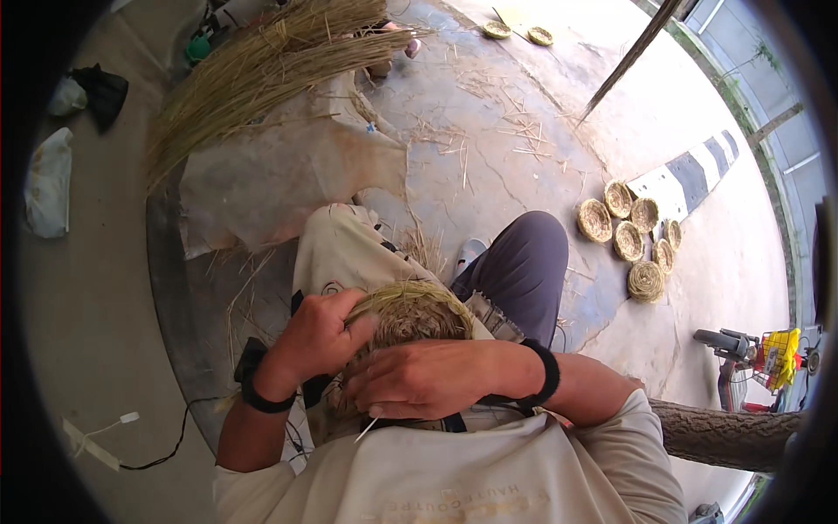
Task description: The recorder is weaving a circular mat out of straw using a needle and thread to bind the coils together.
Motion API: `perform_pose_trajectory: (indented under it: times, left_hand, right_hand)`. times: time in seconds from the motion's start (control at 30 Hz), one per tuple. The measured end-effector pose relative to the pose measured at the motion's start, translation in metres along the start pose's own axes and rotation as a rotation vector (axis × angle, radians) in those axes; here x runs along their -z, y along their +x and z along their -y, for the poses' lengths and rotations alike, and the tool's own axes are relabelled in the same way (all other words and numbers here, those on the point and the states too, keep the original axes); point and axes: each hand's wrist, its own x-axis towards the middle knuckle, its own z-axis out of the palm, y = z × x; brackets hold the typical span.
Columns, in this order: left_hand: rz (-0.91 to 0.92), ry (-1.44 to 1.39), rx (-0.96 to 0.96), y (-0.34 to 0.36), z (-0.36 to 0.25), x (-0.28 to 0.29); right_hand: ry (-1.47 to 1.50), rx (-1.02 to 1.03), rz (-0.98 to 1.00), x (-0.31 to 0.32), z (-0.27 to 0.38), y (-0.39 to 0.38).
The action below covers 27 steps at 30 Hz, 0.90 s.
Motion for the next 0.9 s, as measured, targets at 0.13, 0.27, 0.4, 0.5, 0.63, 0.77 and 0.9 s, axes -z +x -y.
perform_pose_trajectory:
  times: [0.13,0.27,0.4,0.5,0.63,0.77,0.9]
  left_hand:
    - [-0.056,0.056,0.113,-0.001,0.001,-0.002]
    - [-0.232,0.119,0.172,-0.014,0.022,0.011]
    - [-0.456,0.387,0.342,-0.032,0.054,0.069]
    - [-0.557,0.519,0.381,-0.043,0.079,0.112]
    - [-0.608,0.637,0.442,-0.050,0.084,0.123]
    - [-0.543,0.491,0.382,-0.019,0.049,0.088]
    - [-0.420,0.349,0.262,0.000,0.017,0.046]
  right_hand:
    - [-0.192,-0.002,-0.218,0.043,0.021,-0.043]
    - [-0.344,-0.946,-0.683,0.105,0.070,-0.132]
    - [-0.766,-1.126,-1.140,0.153,0.099,-0.294]
    - [-1.313,-1.052,-0.967,0.156,0.138,-0.483]
    - [-0.618,-1.060,-1.522,0.134,0.137,-0.436]
    - [-0.253,-0.911,-1.412,0.092,0.098,-0.267]
    - [-0.481,-0.247,-0.528,0.049,0.022,-0.105]
